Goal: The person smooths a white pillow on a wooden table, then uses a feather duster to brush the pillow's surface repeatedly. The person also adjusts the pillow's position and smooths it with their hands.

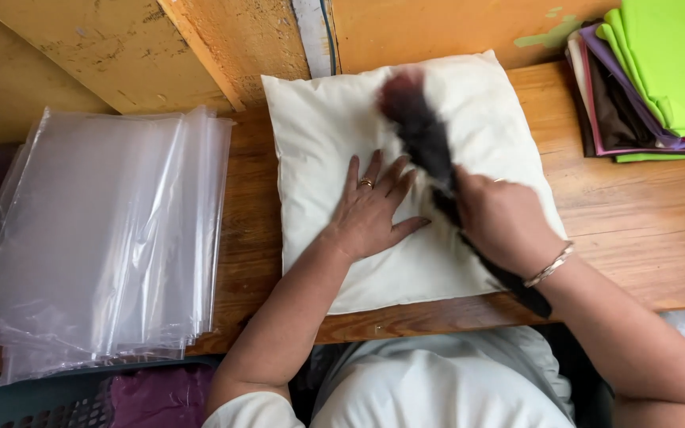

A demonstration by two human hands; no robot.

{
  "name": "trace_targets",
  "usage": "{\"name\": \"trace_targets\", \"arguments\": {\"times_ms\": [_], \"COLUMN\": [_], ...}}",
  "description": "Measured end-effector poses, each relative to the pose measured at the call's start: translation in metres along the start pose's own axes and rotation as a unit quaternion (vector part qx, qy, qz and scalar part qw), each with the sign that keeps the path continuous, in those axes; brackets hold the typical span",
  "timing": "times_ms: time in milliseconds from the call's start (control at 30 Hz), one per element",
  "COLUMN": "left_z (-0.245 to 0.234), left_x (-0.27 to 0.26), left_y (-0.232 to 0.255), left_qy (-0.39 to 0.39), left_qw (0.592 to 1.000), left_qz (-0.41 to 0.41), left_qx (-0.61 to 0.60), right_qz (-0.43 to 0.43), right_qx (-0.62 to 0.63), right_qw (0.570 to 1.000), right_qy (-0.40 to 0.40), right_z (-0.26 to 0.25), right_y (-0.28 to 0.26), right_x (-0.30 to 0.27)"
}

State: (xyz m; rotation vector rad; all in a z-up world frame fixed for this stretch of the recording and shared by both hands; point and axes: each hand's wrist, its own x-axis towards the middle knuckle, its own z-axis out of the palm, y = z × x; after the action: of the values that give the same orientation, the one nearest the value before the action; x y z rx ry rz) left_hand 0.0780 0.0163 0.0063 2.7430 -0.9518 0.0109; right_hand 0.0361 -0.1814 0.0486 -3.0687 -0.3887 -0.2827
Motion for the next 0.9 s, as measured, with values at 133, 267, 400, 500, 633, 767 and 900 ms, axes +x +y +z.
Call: {"name": "trace_targets", "arguments": {"times_ms": [133,267,400,500,633,767,900], "left_z": [0.015,0.024,0.05,0.04,0.02,0.001,-0.017], "left_x": [0.002,-0.001,0.008,0.007,0.0,-0.018,-0.039], "left_y": [-0.011,-0.008,-0.015,-0.013,-0.009,0.011,0.041], "left_qy": [0.008,0.079,0.244,0.263,0.217,0.108,-0.116], "left_qw": [1.0,0.997,0.968,0.961,0.971,0.98,0.991], "left_qz": [-0.005,0.017,0.058,0.085,0.093,0.081,0.034], "left_qx": [0.025,0.002,0.017,0.017,-0.034,-0.145,-0.065], "right_qz": [-0.091,0.038,0.203,0.221,0.153,0.066,0.044], "right_qx": [-0.008,-0.146,-0.139,-0.154,-0.212,-0.094,-0.085], "right_qw": [0.994,0.988,0.966,0.962,0.962,0.993,0.993], "right_qy": [-0.054,0.013,-0.082,-0.045,0.074,0.007,-0.069], "right_z": [0.037,0.07,0.087,0.078,0.042,0.009,0.03], "right_y": [-0.002,0.087,0.15,0.158,0.119,0.074,0.078], "right_x": [-0.006,0.017,0.023,0.012,-0.01,-0.019,-0.036]}}
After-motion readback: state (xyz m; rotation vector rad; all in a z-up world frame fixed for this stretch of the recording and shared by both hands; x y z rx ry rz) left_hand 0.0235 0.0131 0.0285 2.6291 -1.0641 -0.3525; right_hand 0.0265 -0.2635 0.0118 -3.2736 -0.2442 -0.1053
